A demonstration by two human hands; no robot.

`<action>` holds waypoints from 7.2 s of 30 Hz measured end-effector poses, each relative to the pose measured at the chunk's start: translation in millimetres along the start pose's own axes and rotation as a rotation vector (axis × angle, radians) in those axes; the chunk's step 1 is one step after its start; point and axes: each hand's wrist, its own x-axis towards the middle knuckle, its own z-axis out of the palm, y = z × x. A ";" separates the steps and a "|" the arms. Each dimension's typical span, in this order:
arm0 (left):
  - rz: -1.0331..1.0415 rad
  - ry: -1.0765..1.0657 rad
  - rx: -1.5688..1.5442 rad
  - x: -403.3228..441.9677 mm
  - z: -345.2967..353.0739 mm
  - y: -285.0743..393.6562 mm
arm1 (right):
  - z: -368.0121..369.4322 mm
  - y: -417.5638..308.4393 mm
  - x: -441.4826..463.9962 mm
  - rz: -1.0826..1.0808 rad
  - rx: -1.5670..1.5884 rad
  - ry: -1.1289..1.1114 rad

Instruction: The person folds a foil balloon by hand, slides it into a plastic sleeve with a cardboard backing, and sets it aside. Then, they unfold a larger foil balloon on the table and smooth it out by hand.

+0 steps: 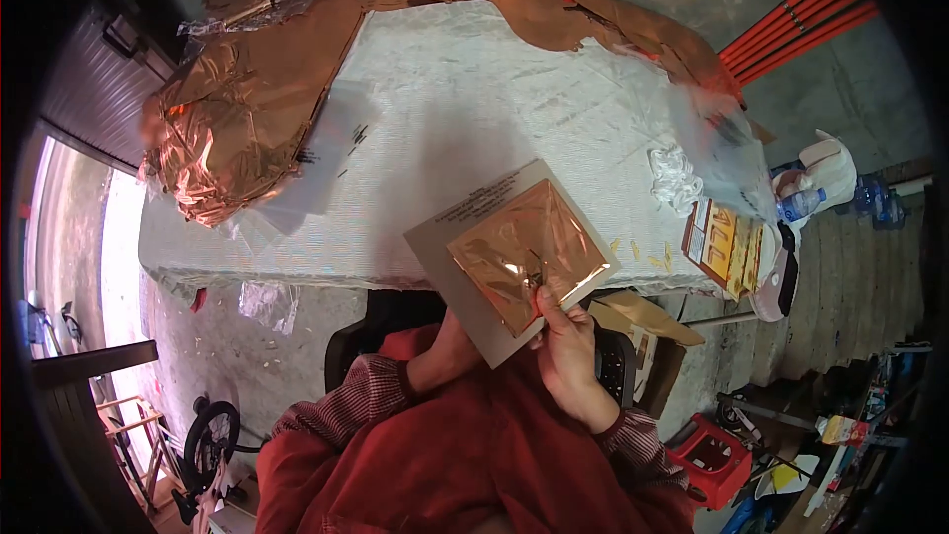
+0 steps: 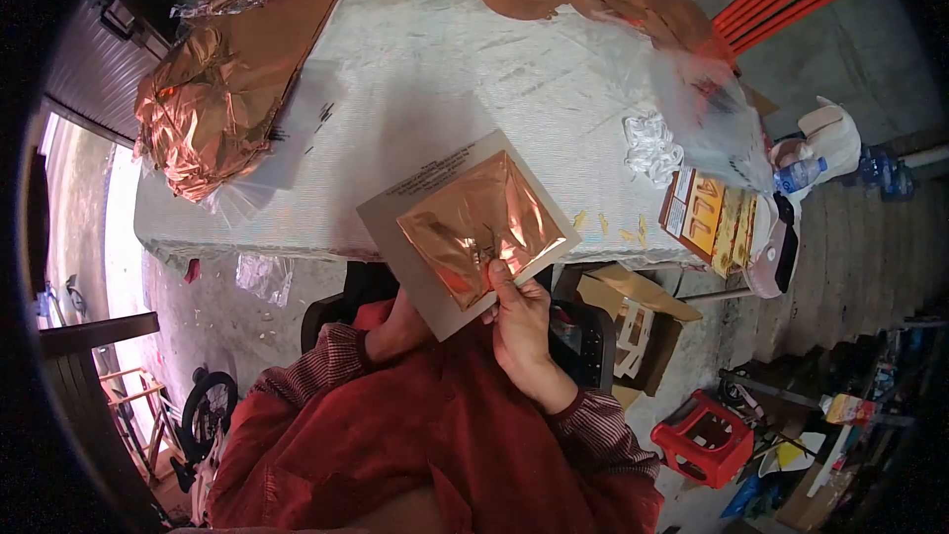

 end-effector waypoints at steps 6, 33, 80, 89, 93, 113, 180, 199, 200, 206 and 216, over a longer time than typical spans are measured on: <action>0.036 -0.044 0.247 7.9 18.0 -11.0 | -1.5 -2.0 6.4 -0.013 0.044 -0.014; -0.292 0.155 -1.115 -23.9 -26.5 -23.5 | -30.5 -8.4 9.9 -0.007 -0.031 -0.195; -0.448 0.040 0.045 -76.9 -81.6 45.9 | -73.9 -19.0 34.6 0.075 -0.833 -0.489; -0.598 0.072 -0.020 -42.4 -79.4 85.9 | -69.4 -38.0 59.7 0.148 -0.714 -0.526; -0.636 0.088 -0.084 -39.5 -70.7 98.7 | -72.3 -45.9 57.2 0.167 -0.699 -0.538; -0.463 0.211 -0.340 -38.6 -76.3 69.7 | -33.2 -8.6 26.7 -0.106 -0.081 -0.421; 0.011 0.145 0.917 16.4 -85.3 129.7 | 3.3 -53.3 66.9 -0.117 -0.533 -0.312; 0.253 -0.026 1.296 79.4 -58.9 68.5 | -35.9 -153.6 194.4 -0.998 -1.288 0.378; 0.267 0.001 1.297 80.2 -58.9 65.2 | -37.7 -156.7 216.0 -1.015 -1.285 0.373; 0.244 0.027 1.276 80.1 -58.5 61.6 | -23.4 -169.5 246.0 -0.842 -1.755 0.371; 0.272 0.012 1.301 85.1 -54.6 72.2 | -14.7 -100.0 108.5 -0.654 -0.483 -0.213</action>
